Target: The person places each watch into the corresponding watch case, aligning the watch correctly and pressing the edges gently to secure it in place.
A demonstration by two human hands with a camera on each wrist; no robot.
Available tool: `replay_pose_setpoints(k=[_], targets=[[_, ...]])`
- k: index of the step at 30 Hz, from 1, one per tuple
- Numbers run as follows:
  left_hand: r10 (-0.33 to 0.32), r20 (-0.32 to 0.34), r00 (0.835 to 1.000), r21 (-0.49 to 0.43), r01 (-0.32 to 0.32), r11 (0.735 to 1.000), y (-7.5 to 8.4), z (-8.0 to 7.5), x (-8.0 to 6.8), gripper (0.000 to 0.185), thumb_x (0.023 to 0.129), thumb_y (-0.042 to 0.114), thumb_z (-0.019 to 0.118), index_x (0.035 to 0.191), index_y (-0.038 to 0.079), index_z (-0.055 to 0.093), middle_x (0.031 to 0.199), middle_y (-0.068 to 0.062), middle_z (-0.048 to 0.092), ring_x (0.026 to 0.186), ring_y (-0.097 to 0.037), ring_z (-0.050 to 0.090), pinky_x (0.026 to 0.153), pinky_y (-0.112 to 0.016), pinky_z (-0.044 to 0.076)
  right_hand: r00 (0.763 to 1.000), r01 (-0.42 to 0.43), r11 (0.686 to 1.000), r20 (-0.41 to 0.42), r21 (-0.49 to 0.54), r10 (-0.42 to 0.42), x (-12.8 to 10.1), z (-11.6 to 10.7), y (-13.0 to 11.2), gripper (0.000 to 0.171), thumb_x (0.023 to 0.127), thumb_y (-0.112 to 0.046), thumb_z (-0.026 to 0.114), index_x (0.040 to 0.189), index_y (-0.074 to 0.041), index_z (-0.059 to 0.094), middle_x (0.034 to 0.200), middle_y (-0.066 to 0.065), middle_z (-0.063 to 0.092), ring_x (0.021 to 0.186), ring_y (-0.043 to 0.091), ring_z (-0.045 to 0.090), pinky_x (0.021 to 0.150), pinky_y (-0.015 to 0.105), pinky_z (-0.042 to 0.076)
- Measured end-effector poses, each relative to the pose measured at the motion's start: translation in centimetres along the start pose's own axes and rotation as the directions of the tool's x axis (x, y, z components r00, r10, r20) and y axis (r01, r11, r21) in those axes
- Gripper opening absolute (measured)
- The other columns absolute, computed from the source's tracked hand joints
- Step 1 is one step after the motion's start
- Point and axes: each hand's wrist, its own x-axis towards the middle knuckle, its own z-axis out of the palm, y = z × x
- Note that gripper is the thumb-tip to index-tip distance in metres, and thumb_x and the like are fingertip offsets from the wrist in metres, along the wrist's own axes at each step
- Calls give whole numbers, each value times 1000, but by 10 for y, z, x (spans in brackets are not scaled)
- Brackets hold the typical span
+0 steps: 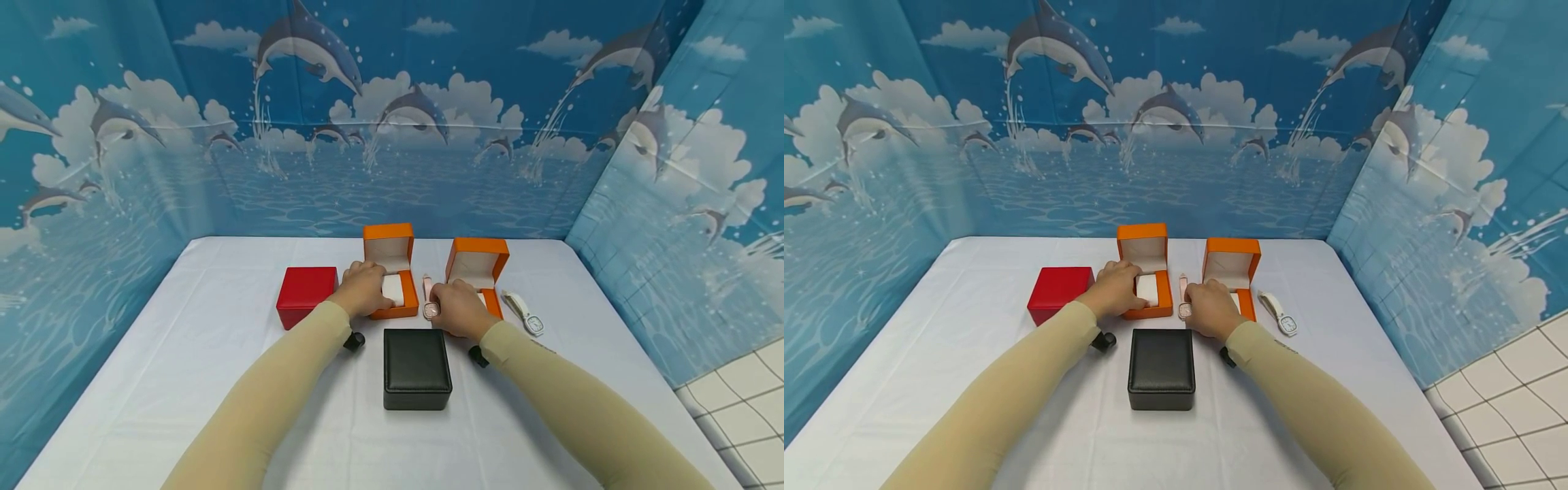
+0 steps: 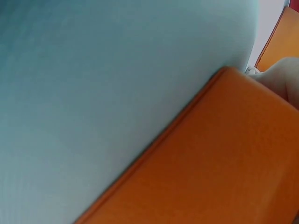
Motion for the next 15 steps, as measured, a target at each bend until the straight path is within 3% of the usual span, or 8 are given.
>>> replay_pose_setpoints(k=[15], targets=[[1, -36, 999, -139, -6, 990, -3, 4, 1, 71, 79, 39, 92, 136, 13, 57, 125, -3, 60, 116, -22, 53, 107, -46, 49, 999, 47, 999, -7, 13, -47, 0, 2, 0, 23, 89, -24, 84, 101, -15, 67, 84, -3, 64, 90, 24, 50, 82, 45, 30]])
